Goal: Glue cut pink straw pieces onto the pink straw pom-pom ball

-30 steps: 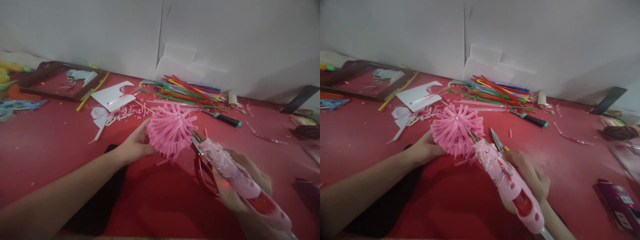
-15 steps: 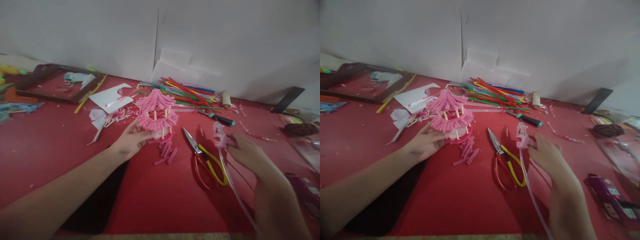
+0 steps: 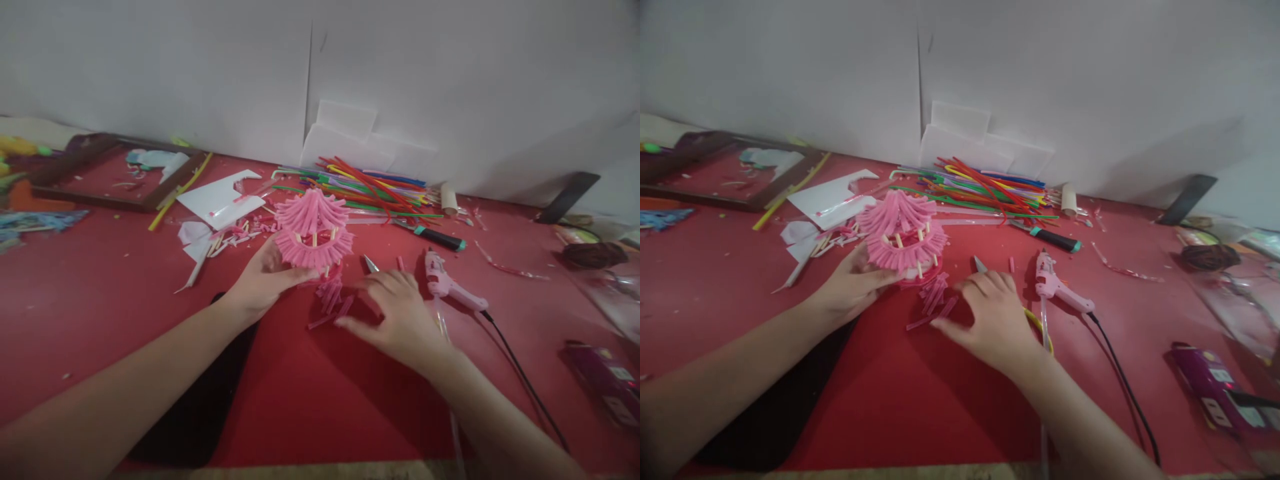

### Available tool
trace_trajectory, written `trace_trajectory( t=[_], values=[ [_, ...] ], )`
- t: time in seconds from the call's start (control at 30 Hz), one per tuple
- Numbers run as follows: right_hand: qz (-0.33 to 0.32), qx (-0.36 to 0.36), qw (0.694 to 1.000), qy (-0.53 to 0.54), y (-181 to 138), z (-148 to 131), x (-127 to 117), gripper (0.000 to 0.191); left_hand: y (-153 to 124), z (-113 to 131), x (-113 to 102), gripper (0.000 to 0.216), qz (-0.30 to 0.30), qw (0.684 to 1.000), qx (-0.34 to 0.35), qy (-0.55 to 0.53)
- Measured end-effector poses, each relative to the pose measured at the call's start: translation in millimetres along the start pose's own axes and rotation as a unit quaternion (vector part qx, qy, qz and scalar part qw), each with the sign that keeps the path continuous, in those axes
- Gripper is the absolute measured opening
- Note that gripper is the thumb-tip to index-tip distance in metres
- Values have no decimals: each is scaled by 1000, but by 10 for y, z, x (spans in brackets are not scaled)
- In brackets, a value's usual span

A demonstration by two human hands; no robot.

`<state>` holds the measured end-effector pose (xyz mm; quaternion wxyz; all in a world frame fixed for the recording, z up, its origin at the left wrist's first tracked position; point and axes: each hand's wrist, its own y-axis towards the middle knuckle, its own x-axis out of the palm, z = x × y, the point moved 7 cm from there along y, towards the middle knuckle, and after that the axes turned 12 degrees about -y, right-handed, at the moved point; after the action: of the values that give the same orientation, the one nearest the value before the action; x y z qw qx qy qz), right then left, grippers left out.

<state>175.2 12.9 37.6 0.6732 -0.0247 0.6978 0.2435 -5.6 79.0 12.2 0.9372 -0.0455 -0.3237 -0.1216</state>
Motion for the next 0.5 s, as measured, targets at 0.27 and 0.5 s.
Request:
trace_trajectory(
  t=[0.27, 0.5],
  values=[
    [-48, -3, 999, -9, -45, -160, 195, 48, -4, -8, -16, 55, -2, 1000, 12, 16],
    [8, -40, 999, 15, -67, -160, 141, 36, 3, -13, -15, 51, -2, 1000, 7, 9]
  ],
)
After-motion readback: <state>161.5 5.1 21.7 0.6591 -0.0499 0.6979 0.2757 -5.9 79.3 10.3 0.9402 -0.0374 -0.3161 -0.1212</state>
